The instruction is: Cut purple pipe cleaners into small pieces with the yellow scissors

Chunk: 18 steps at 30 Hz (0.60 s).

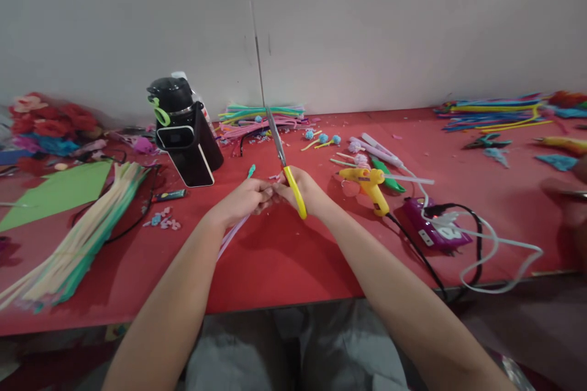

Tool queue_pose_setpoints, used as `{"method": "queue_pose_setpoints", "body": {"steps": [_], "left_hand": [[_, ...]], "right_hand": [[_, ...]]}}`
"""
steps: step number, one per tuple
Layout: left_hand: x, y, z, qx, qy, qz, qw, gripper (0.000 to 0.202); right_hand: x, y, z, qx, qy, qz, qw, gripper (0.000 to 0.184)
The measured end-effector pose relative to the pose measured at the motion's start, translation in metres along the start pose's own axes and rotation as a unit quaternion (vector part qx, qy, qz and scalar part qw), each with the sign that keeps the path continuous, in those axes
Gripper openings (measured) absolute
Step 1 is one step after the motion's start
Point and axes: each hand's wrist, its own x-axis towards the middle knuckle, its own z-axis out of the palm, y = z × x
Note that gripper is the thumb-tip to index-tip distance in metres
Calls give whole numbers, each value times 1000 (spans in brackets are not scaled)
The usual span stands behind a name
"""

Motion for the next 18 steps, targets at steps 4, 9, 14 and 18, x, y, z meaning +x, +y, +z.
{"method": "queue_pose_setpoints", "body": {"steps": [4,9,14,18], "left_hand": [[1,-3,0,-2,-4,-24,1000,24],[0,-3,0,6,-21,-29,999,27],[-1,-7,-3,33,-41,-21,998,17],[-1,-9,-5,55,-38,-22,998,7]], "right_hand": [[-1,4,-2,-33,-1,-8,999,21],[-4,5,-7,-94,-40,-24,994,24],[-7,4,-9,-135,-40,-40,989,27],[-6,1,-8,-129,-48,-40,990,23]]}}
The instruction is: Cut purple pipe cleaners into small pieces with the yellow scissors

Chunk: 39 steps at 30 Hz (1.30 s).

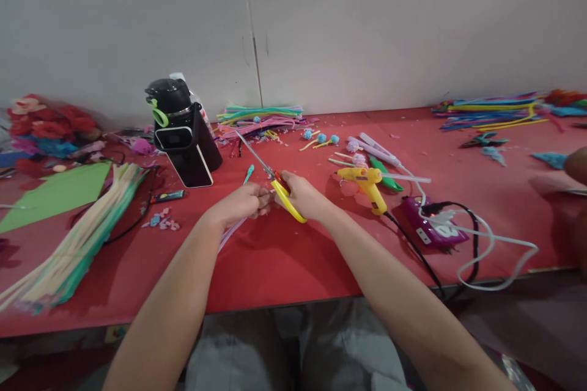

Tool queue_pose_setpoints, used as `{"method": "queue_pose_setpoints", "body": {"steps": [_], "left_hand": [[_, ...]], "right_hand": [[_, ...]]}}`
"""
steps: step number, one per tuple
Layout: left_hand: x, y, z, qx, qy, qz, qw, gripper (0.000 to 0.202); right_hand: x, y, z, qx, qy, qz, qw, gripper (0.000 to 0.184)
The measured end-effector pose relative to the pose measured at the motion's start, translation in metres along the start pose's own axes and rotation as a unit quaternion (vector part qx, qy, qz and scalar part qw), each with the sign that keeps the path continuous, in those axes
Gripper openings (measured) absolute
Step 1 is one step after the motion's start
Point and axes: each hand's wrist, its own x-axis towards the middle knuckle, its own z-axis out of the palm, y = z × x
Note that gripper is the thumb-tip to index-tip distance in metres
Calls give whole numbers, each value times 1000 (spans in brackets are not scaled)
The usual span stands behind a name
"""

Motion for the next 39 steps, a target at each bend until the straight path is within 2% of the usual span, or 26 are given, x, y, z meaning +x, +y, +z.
{"method": "queue_pose_setpoints", "body": {"steps": [3,10,15,20,30,33,35,37,39], "left_hand": [[0,0,0,10,-5,-3,1000,6],[0,2,-4,-6,-25,-20,999,20],[-2,8,-6,-41,-11,-18,999,22],[-4,9,-6,-70,-8,-11,997,26],[-2,9,-4,-63,21,-19,998,18],[-1,10,-3,-71,56,1,996,19],[1,9,-4,-74,111,30,991,21],[4,6,-8,-62,187,63,978,24],[8,4,-12,-62,243,88,964,25]], "right_hand": [[1,0,1,12,-1,4,1000,22],[2,2,2,160,-31,-10,987,27],[2,-3,0,189,-15,-15,982,26],[5,-2,-2,200,27,-8,979,26],[9,4,0,208,57,5,977,25],[10,5,0,201,83,21,976,26],[8,5,-4,182,96,41,978,30],[3,2,-13,148,84,63,983,38],[-8,-3,-25,103,46,85,990,44]]}}
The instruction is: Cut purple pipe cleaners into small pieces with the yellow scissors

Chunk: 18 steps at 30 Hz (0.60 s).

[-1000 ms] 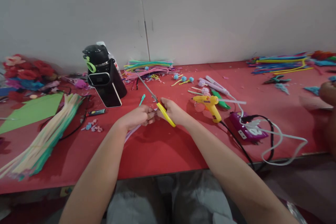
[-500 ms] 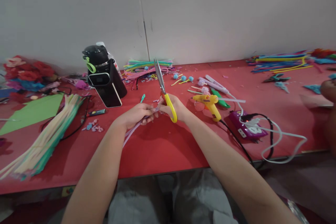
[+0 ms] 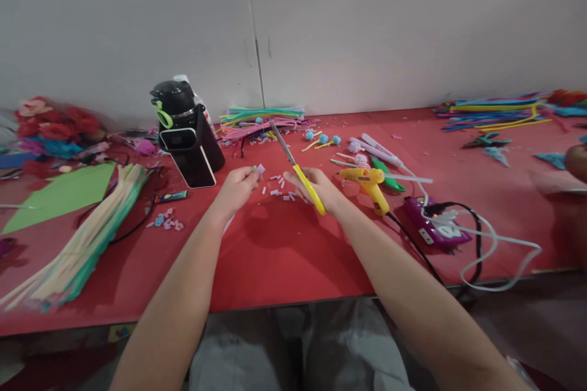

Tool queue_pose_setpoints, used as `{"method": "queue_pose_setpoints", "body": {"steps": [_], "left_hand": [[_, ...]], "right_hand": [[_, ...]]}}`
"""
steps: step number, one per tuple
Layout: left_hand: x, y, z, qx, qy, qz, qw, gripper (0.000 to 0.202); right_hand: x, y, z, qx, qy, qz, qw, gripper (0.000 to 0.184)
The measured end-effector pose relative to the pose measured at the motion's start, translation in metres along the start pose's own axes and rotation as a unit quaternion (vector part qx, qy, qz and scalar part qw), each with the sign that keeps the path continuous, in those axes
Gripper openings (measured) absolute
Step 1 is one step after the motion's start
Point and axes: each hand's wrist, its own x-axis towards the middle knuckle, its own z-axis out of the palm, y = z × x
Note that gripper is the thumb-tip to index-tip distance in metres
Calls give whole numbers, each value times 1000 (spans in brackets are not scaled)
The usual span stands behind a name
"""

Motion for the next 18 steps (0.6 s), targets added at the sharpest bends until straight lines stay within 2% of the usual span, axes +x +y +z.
{"method": "queue_pose_setpoints", "body": {"steps": [4,7,11,18], "left_hand": [[5,-2,-3,-68,46,16,997,26],[4,0,-1,-97,65,34,993,26],[1,3,2,-104,68,38,991,26],[-3,6,4,-69,37,19,997,20]], "right_hand": [[-28,-10,-19,-115,-84,31,989,52],[-46,-14,-22,-200,-130,38,970,53],[-55,-16,-13,-259,-116,40,958,51],[-51,-17,-3,-269,-103,23,957,48]]}}
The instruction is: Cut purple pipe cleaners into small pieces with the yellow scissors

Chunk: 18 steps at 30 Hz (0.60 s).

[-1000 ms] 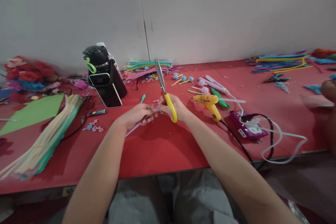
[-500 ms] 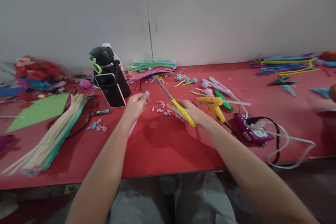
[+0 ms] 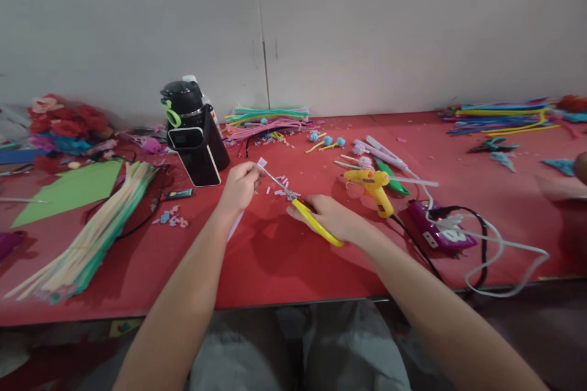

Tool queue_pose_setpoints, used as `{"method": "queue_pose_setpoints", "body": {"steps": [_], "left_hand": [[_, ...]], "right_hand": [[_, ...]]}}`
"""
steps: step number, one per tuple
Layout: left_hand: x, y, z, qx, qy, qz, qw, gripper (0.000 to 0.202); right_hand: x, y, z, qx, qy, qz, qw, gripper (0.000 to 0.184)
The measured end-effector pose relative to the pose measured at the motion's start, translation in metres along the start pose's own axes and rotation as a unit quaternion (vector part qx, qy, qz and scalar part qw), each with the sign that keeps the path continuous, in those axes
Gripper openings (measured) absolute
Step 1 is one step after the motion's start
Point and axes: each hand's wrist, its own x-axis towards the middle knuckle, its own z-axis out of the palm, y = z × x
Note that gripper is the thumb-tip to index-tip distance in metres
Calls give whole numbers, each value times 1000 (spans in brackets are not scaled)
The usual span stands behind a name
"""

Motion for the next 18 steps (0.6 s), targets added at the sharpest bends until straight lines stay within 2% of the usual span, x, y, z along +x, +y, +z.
{"method": "queue_pose_setpoints", "body": {"steps": [4,12,18], "left_hand": [[-1,-1,2,23,-20,18,999,21],[-3,-2,6,38,-54,25,997,23],[-5,-3,8,66,-80,7,995,25]], "right_hand": [[1,0,4,-2,12,-11,1000,46],[-4,-6,7,-42,14,25,999,47],[-17,-16,1,-52,-31,53,997,46]]}}
